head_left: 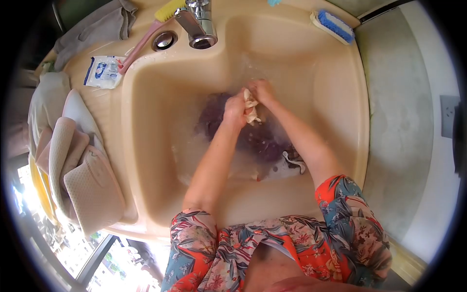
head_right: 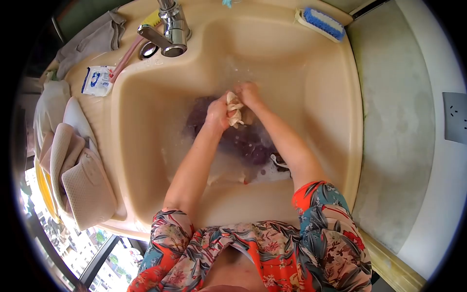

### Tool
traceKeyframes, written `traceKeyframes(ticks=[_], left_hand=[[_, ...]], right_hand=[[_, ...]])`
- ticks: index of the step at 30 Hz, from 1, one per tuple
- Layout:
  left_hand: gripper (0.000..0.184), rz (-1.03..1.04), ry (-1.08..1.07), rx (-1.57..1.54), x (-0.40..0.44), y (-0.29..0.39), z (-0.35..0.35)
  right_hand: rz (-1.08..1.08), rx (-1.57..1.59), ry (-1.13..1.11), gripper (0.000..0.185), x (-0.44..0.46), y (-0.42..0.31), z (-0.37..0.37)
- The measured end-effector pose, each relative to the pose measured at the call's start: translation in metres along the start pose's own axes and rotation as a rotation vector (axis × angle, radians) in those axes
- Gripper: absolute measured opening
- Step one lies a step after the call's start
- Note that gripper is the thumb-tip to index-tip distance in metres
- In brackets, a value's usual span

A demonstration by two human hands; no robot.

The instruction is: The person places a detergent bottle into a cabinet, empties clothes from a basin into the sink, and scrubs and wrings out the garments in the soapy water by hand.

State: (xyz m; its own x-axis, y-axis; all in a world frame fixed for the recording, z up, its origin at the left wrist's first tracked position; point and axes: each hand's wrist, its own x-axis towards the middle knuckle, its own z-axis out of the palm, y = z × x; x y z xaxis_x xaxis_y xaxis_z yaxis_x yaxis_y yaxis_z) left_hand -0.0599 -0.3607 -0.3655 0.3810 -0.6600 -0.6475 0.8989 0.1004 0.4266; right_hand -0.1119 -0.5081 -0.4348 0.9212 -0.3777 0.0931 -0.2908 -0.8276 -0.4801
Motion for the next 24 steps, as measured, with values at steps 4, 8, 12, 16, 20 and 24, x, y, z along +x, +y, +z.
traceKeyframes(ticks=[4,8,12,16,20,24], left_hand=[[0.022,0.029,-0.075,0.398,-0.006,0.009,-0.024],[0.038,-0.079,-0.317,0.968,-0.006,-0.007,-0.012],[0.032,-0.069,-0.218,0.643,-0.003,0.0,-0.02],[0.035,-0.077,-0.191,0.147,0.007,0.0,-0.035],[0.043,-0.2,-0.094,0.067,-0.008,0.01,-0.028],[0.042,-0.279,-0.157,-0.023,0.002,0.01,-0.034]], right_hand=[[0.456,0.077,-0.261,0.034,-0.039,0.038,-0.049],[0.23,-0.235,-0.531,0.04,-0.057,0.046,-0.077],[0.756,0.574,-0.25,0.036,-0.024,0.01,-0.092],[0.377,0.235,0.029,0.032,-0.026,-0.007,-0.036],[0.512,0.511,-0.371,0.03,-0.024,-0.023,-0.062],[0.435,0.646,-0.257,0.02,-0.013,-0.038,-0.058]])
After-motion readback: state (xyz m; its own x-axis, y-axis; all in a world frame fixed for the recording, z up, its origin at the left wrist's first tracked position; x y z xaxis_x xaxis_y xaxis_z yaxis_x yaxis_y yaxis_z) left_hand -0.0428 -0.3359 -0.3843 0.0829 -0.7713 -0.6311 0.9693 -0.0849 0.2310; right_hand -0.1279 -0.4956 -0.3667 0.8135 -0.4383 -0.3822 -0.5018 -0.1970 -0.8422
